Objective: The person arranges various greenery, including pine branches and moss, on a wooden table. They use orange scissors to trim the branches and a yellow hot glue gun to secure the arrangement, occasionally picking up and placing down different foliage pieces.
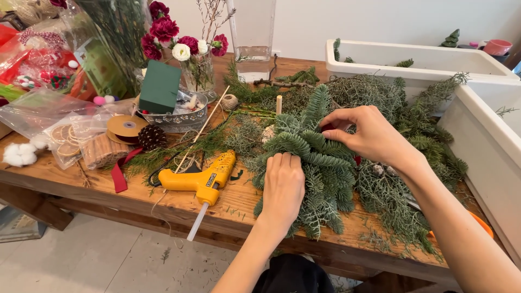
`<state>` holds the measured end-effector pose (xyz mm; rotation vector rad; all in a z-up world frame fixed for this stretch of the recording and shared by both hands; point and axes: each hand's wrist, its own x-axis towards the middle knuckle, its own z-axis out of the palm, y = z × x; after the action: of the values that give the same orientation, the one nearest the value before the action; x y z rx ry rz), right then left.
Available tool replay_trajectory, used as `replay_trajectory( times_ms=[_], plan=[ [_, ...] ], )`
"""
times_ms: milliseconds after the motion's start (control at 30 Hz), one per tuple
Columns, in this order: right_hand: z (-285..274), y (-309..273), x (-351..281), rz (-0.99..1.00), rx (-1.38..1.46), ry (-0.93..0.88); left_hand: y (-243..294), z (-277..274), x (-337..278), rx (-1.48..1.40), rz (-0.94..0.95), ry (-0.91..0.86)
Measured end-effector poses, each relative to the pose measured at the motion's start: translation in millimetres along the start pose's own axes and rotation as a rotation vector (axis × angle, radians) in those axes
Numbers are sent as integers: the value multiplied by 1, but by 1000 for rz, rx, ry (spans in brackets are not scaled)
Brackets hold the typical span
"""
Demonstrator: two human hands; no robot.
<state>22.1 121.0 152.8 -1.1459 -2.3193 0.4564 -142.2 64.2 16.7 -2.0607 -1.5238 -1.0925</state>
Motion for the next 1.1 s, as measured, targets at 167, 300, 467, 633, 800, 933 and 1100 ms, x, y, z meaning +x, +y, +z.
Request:
replay_trajectory(
  times_ms=[167, 300, 467, 633, 800, 933, 1100],
  plan=[
    [0, 1, 2, -6, -3, -23, 0, 2, 1, 5, 4, 7],
    [-2, 4, 3, -24, -6, -52, -1, 6, 0, -10, 1, 1],
    [-3, 2, 4, -40, -14, -66, -3, 7, 0, -48, -14, 4],
    [-6, -3, 6, -27, -40, -97, -2, 4, 1, -97, -68, -35],
    [-4, -6, 3, 17, -54, -114, -3, -24, 5, -280, -315, -280],
    [-2, -4, 4, 9, -42, -97, 1, -78, 7, -554, -468, -347],
    [0, -3, 4, 42, -62, -79, -17, -92, -37, -472, -584, -276]
  ],
)
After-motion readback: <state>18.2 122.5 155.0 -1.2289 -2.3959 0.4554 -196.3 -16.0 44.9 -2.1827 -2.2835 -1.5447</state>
